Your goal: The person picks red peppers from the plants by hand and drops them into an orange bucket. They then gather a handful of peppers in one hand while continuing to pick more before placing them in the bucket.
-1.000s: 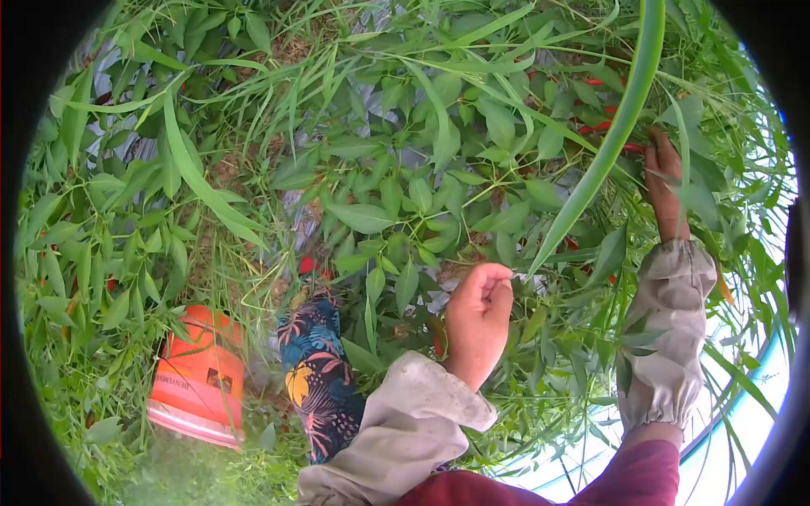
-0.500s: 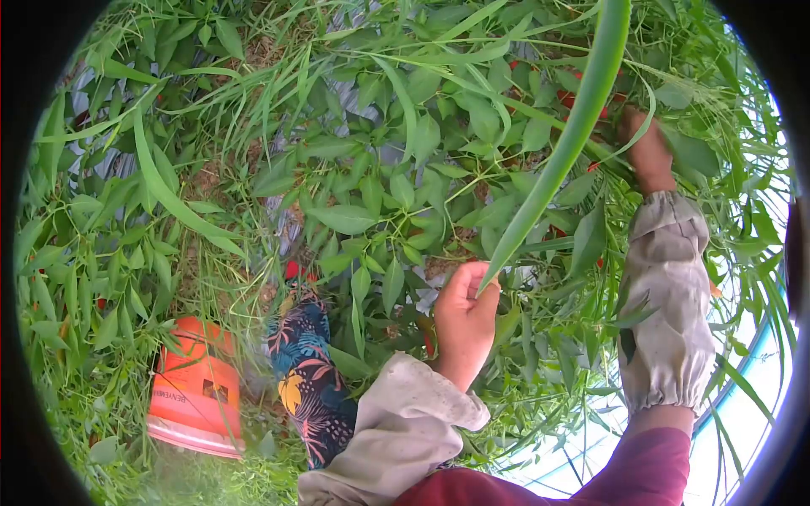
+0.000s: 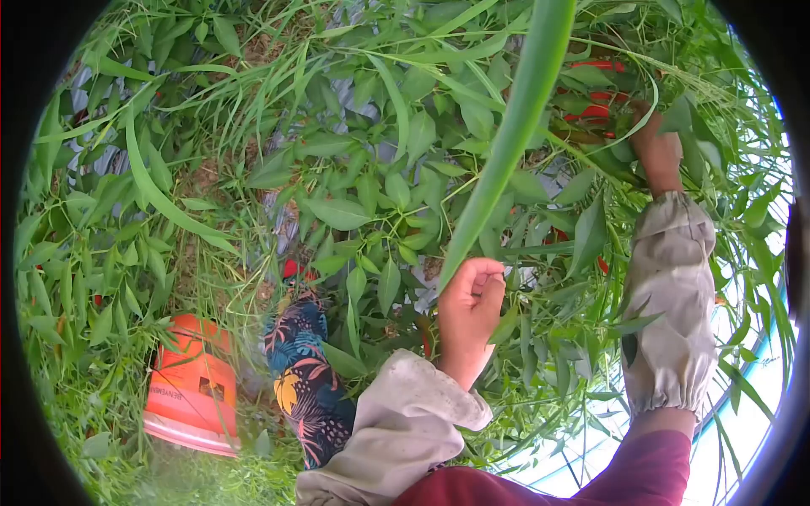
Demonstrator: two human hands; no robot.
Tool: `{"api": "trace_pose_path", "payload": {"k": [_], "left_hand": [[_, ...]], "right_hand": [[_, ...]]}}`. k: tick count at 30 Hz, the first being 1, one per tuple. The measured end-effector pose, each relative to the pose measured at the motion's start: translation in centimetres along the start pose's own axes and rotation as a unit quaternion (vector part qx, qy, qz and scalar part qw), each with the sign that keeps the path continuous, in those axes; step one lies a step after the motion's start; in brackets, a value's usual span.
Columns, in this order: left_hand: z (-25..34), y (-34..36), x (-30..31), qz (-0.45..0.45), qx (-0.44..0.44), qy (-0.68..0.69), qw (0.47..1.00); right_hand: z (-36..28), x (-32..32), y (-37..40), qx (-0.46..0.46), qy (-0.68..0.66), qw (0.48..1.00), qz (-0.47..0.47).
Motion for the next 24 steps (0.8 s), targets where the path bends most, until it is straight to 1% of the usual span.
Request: {"api": "trace_pose_path", "payload": {"k": [1,2,4,5,7,8,9,11,12,14,15,17,18,20,21,23,24], "left_hand": [[-0.1,0.1,0.0,-0.001,0.001,-0.001,1.000],[0.1,0.2,-0.2,-0.005,-0.005,0.003,1.000],[0.1,0.3,-0.3,-0.009,-0.011,0.007,1.000],[0.0,0.3,-0.3,-0.008,-0.009,-0.004,1.000],[0.3,0.2,-0.5,-0.007,-0.008,-0.015,1.000],[0.8,0.3,-0.7,-0.008,-0.010,-0.004,1.000],[1.1,0.3,-0.8,-0.007,-0.012,0.006,1.000],[1.0,0.3,-0.9,-0.011,-0.014,0.005,1.000],[0.9,0.4,-1.0,-0.015,-0.014,0.002,1.000],[1.1,0.4,-1.1,-0.018,-0.011,0.012,1.000],[1.1,0.5,-1.1,-0.020,-0.007,0.023,0.999],[1.1,0.6,-1.1,-0.023,0.003,0.018,1.000],[1.0,0.6,-1.1,-0.025,0.014,0.013,1.000],[1.2,0.5,-1.1,-0.026,0.009,0.008,1.000],[1.3,0.5,-1.1,-0.030,0.004,0.005,1.000],[1.7,0.4,-1.1,-0.032,0.000,-0.004,0.999],[1.8,0.3,-1.1,-0.035,-0.006,-0.011,0.999]], "right_hand": [[0.9,0.0,-0.5,-0.044,0.073,0.996,-0.013],[1.1,0.0,-0.8,-0.045,0.074,0.996,-0.013],[1.6,-0.7,-1.3,-0.097,0.119,0.985,-0.083],[1.5,-0.5,-1.7,-0.097,0.119,0.985,-0.083],[-0.6,-0.2,-2.1,-0.039,0.164,0.976,-0.136],[-1.8,0.7,-2.0,-0.026,0.221,0.964,-0.143],[-0.9,-0.2,-2.1,-0.025,0.221,0.965,-0.142],[-0.2,-2.0,-2.6,0.108,0.173,0.978,-0.053],[-0.7,-1.9,-3.1,0.107,0.172,0.978,-0.053],[-0.7,-3.2,-3.7,0.048,0.194,0.962,-0.186],[-0.8,-3.3,-3.9,0.048,0.193,0.962,-0.187],[-0.3,-3.3,-4.4,-0.021,0.168,0.966,-0.196],[-0.7,-2.9,-4.1,-0.020,0.166,0.966,-0.197],[-1.9,-1.5,-2.9,-0.048,0.171,0.960,-0.216],[-0.8,-2.6,-2.6,-0.048,0.169,0.960,-0.218],[1.1,-4.6,-2.2,0.059,0.177,0.975,-0.123],[0.8,-3.9,-1.5,0.059,0.176,0.975,-0.123]]}}
Point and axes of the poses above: each hand's wrist, its own y-axis away from the middle knuckle, its own x-axis out of the back of the hand, z = x × y, the point moved 6 cm from there along -y, towards the middle knuckle, and after that the axes turned 6 degrees about -x, right-handed, at the moved point
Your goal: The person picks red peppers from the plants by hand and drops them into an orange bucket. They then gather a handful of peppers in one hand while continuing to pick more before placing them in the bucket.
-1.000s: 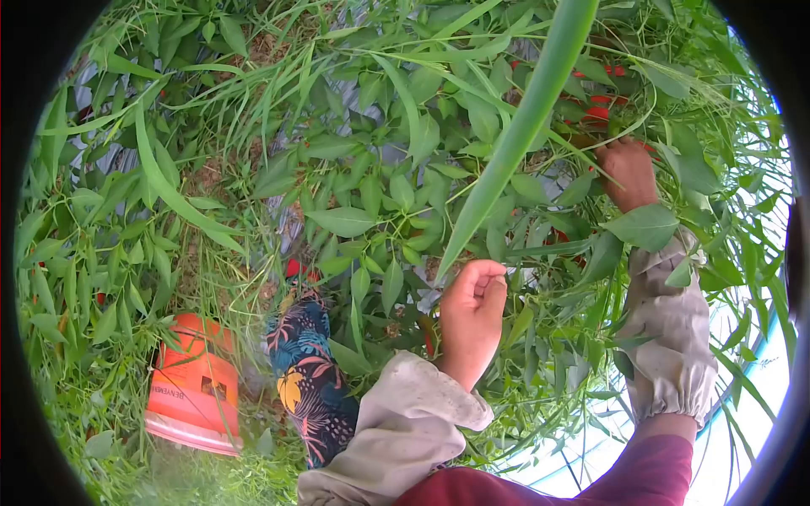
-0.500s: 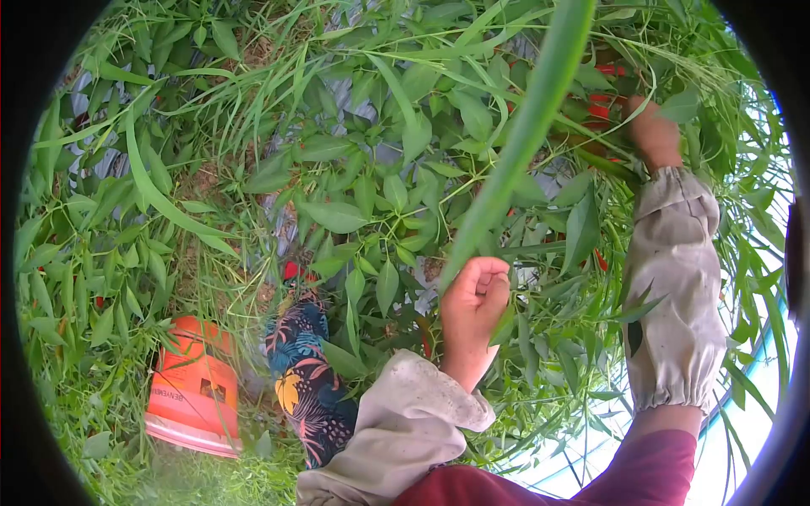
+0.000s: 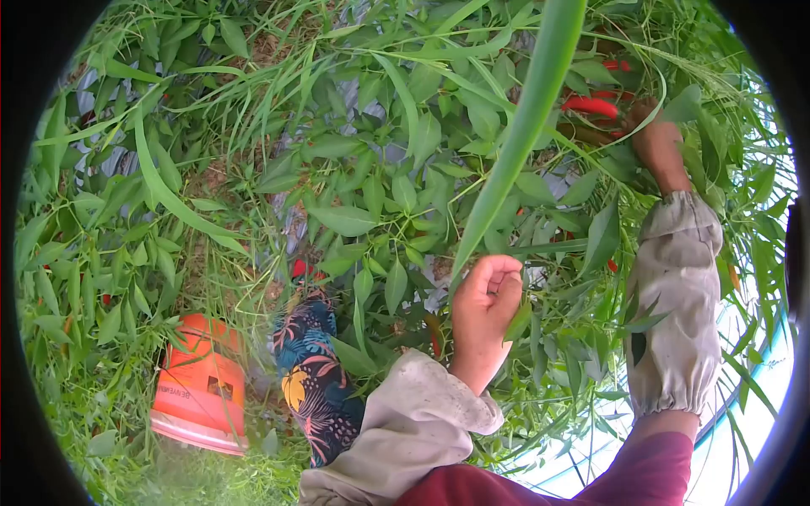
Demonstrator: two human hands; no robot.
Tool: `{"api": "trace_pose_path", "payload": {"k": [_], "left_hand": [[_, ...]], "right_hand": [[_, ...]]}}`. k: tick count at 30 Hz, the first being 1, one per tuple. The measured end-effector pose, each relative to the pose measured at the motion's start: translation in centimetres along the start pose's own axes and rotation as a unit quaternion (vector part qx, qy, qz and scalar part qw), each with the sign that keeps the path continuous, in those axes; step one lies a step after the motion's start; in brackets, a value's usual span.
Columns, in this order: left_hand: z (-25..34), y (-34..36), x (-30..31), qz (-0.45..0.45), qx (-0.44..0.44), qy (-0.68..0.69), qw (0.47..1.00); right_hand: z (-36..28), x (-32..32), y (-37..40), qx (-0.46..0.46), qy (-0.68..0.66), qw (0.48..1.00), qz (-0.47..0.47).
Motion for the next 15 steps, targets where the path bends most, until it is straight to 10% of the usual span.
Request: {"api": "trace_pose_path", "payload": {"k": [5,15], "left_hand": [[0.1,0.0,0.3,0.010,0.023,-0.005,1.000],[2.3,-0.9,2.3,0.124,0.017,0.158,0.979]], "right_hand": [[-2.1,11.4,8.2,0.081,-0.297,0.932,0.192],[-13.5,11.3,20.4,0.270,-0.583,0.706,-0.298]]}}
Point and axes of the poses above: each hand's wrist, its own y-axis away from the middle knuckle, its own x-axis out of the back of the hand, z = x × y, the point moved 6 cm from there along -y, towards the middle knuckle, and after that the axes turned 6 degrees about -x, right-handed, at the moved point
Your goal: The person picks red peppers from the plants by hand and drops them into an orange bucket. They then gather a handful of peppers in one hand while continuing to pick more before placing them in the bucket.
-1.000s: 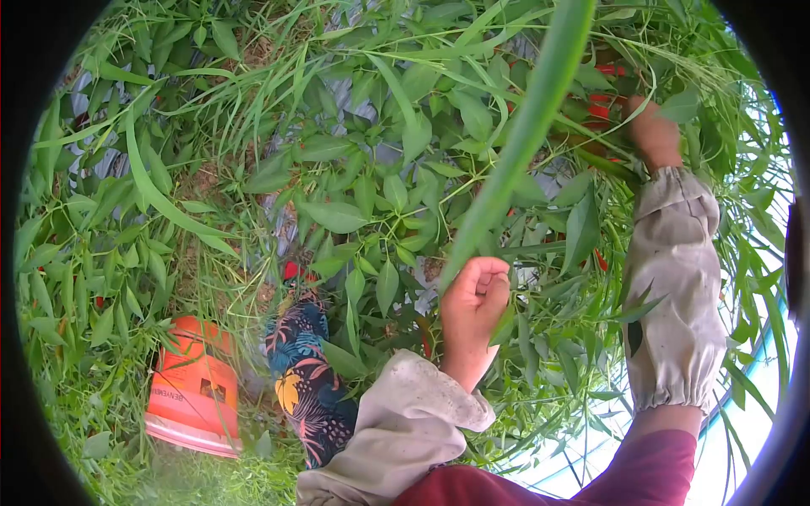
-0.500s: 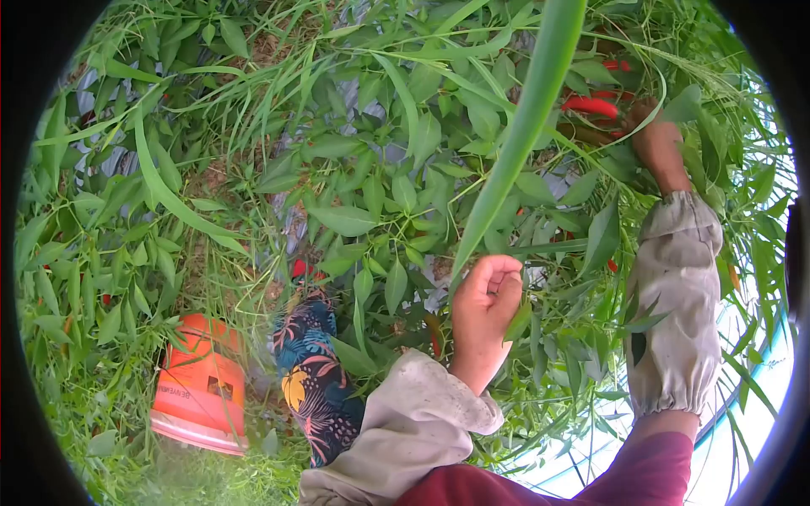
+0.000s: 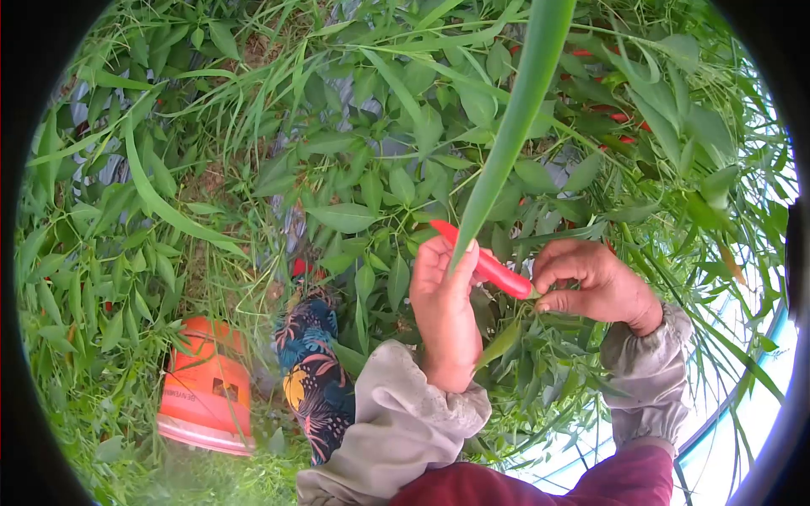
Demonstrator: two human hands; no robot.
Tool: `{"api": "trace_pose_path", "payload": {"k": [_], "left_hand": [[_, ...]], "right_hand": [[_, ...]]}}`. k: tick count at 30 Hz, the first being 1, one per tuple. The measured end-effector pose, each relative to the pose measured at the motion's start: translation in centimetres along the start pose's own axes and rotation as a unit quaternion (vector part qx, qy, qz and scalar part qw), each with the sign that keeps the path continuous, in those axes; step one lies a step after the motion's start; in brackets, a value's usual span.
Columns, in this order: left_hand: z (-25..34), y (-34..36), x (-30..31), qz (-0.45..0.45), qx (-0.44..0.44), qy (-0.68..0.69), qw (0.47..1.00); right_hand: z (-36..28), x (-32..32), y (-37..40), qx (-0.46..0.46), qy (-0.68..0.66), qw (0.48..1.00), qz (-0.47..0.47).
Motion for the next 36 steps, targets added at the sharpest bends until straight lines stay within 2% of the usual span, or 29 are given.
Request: {"api": "trace_pose_path", "payload": {"k": [2,3,4,5,6,7,9,10,12,13,15,19,20,21,24,25,26,30,33,34,36], "left_hand": [[-0.2,0.2,-0.4,-0.006,0.019,0.057,0.998],[-0.3,0.2,-0.4,-0.007,0.022,0.053,0.998],[0.1,0.1,-0.2,-0.006,0.002,0.076,0.997],[0.2,0.2,-0.1,-0.007,-0.019,0.097,0.995],[0.0,0.3,0.1,-0.009,-0.012,0.095,0.995],[-0.5,0.5,0.0,-0.032,0.018,0.103,0.994],[-1.1,0.7,-0.4,-0.060,0.061,0.082,0.993],[-1.3,0.8,-0.5,-0.061,0.061,0.081,0.993],[-2.0,1.0,-0.2,-0.045,0.085,0.066,0.993],[-2.2,1.1,-0.2,-0.045,0.086,0.064,0.993],[-2.3,1.1,0.1,-0.027,0.083,0.057,0.995],[-2.8,1.1,0.5,-0.022,0.082,0.041,0.996],[-2.9,1.1,0.6,-0.023,0.081,0.041,0.996],[-3.0,1.2,0.7,-0.024,0.082,0.041,0.995],[-3.3,1.3,0.7,-0.027,0.088,0.037,0.995],[-3.4,1.4,0.8,-0.027,0.089,0.037,0.995],[-3.4,1.4,0.8,-0.031,0.087,0.036,0.995],[-3.6,1.8,0.9,-0.024,0.108,0.032,0.993],[-3.5,2.0,0.8,-0.025,0.110,0.040,0.993],[-3.5,1.9,0.9,-0.025,0.108,0.040,0.993],[-3.7,1.8,1.0,-0.023,0.099,0.063,0.993]], "right_hand": [[2.8,0.2,-0.3,-0.051,-0.124,0.990,-0.036],[4.2,1.0,-0.4,-0.017,-0.131,0.991,-0.016],[6.3,2.1,-0.4,-0.161,-0.266,0.948,0.058],[8.7,4.3,-0.6,-0.168,-0.258,0.933,0.188],[11.9,6.2,-0.2,-0.184,-0.310,0.879,0.312],[15.5,8.2,1.1,-0.153,-0.329,0.834,0.415],[22.9,12.1,2.5,-0.111,-0.434,0.760,0.471],[23.8,13.4,2.2,-0.110,-0.435,0.759,0.471],[26.0,15.3,3.0,-0.221,-0.392,0.686,0.571],[27.3,16.0,2.7,-0.222,-0.394,0.685,0.572],[28.4,16.8,1.5,-0.144,-0.387,0.710,0.570],[29.6,17.1,2.3,-0.161,-0.374,0.676,0.615],[28.3,17.8,2.4,-0.189,-0.164,0.762,0.597],[27.6,18.1,2.5,-0.209,0.055,0.808,0.548],[28.3,18.2,1.9,-0.163,0.139,0.847,0.487],[29.8,18.5,2.6,-0.134,-0.173,0.801,0.557],[31.6,17.8,2.8,-0.091,-0.466,0.670,0.570],[30.7,16.6,3.8,-0.103,-0.476,0.668,0.563],[32.1,17.0,4.3,-0.012,-0.505,0.708,0.493],[32.7,17.1,4.7,-0.010,-0.506,0.709,0.492],[33.2,18.3,5.9,0.014,-0.423,0.752,0.505]]}}
Point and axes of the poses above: each hand's wrist, its own y-axis away from the middle knuckle, its own x-axis out of the back of the hand, z = x × y, the point moved 6 cm from there along -y, towards the middle knuckle, and after that the axes turned 6 degrees about -x, right-handed, at the moved point
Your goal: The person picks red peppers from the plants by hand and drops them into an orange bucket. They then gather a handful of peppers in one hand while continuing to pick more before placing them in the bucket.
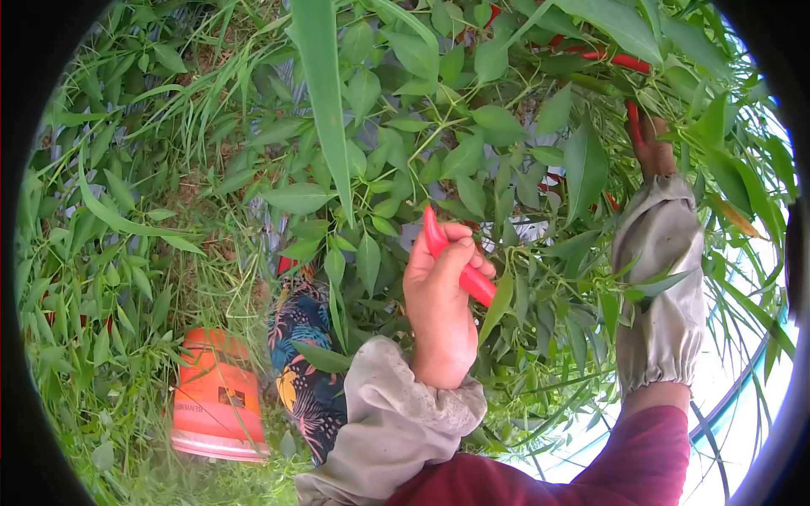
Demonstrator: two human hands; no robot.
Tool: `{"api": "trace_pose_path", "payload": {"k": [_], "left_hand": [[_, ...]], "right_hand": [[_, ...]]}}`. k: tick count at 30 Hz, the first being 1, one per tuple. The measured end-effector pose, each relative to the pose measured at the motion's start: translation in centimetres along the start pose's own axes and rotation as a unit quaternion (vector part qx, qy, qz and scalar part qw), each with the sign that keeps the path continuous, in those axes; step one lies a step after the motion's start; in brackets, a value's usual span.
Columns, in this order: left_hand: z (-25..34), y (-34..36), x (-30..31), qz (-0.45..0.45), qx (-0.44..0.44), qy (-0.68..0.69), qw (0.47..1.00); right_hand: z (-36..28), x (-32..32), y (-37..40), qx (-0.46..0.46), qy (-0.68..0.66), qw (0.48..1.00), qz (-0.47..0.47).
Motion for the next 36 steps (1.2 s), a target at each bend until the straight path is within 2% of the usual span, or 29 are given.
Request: {"api": "trace_pose_path", "payload": {"k": [1,2,4,6,7,9,17,19,21,22,23,25,26,27,28,29,31,32,34,35,36], "left_hand": [[0.2,0.0,-0.1,-0.002,-0.003,0.003,1.000],[0.3,0.0,-0.1,0.001,-0.004,0.000,1.000],[0.7,0.0,-0.2,0.003,-0.009,0.001,1.000],[1.1,-0.1,-0.3,0.003,-0.029,-0.022,0.999],[1.3,-0.1,-0.5,0.004,-0.032,-0.018,0.999],[2.0,0.1,-1.0,-0.002,-0.051,-0.055,0.997],[2.7,-0.1,-1.2,-0.007,-0.055,-0.033,0.998],[2.5,-0.1,-1.3,-0.003,-0.055,-0.036,0.998],[1.9,0.0,-1.7,-0.029,-0.029,-0.044,0.998],[2.1,0.1,-1.9,-0.029,-0.029,-0.044,0.998],[2.1,0.2,-2.3,-0.052,-0.010,-0.066,0.996],[2.2,0.6,-2.9,-0.074,0.019,-0.117,0.990],[2.0,0.6,-2.8,-0.073,0.019,-0.119,0.990],[2.5,0.5,-3.3,-0.100,-0.062,-0.160,0.980],[3.1,0.6,-3.8,-0.128,-0.142,-0.201,0.961],[3.8,0.6,-4.2,-0.149,-0.191,-0.240,0.940],[3.9,0.7,-4.0,-0.161,-0.174,-0.254,0.938],[3.9,0.7,-4.0,-0.172,-0.159,-0.264,0.935],[4.0,0.5,-4.2,-0.153,-0.142,-0.216,0.954],[4.0,0.4,-4.1,-0.131,-0.122,-0.169,0.969],[4.2,0.2,-4.0,-0.132,-0.128,-0.165,0.969]], "right_hand": [[-0.2,2.1,-0.9,0.003,0.000,1.000,-0.003],[-0.4,2.9,-0.9,-0.038,0.019,0.998,-0.050],[-1.6,0.2,1.0,-0.077,0.039,0.991,-0.101],[-2.4,-1.5,5.4,-0.146,-0.012,0.987,0.068],[-2.3,-0.9,5.4,-0.151,-0.010,0.985,0.087],[-2.1,-0.4,5.3,-0.139,0.016,0.986,0.089],[-5.0,3.7,6.7,-0.116,0.181,0.971,0.107],[-6.5,3.4,7.7,-0.124,0.240,0.958,0.093],[-7.1,1.4,9.1,-0.165,0.280,0.945,0.031],[-6.4,-0.9,10.4,-0.253,0.268,0.929,-0.041],[-7.3,-3.7,11.8,-0.192,0.274,0.941,-0.040],[-9.5,-10.5,15.3,-0.001,0.340,0.940,0.021],[-10.0,-14.7,17.5,0.053,0.369,0.928,-0.026],[-10.6,-18.9,19.7,0.108,0.395,0.909,-0.072],[-11.3,-23.5,22.0,0.195,0.430,0.865,-0.167],[-11.3,-26.7,23.9,0.180,0.454,0.834,-0.256],[-10.1,-30.0,25.6,0.134,0.386,0.845,-0.345],[-10.0,-30.6,25.5,0.138,0.387,0.844,-0.344],[-8.8,-31.7,24.6,0.026,0.370,0.845,-0.385],[-8.0,-32.0,23.9,-0.081,0.320,0.845,-0.421],[-7.8,-32.4,22.6,-0.114,0.314,0.828,-0.451]]}}
Point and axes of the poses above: each hand's wrist, its own y-axis away from the middle knuckle, its own x-axis out of the back of the hand, z = x × y, the point moved 6 cm from there along -y, towards the middle knuckle, and after that the axes turned 6 degrees about -x, right-handed, at the moved point
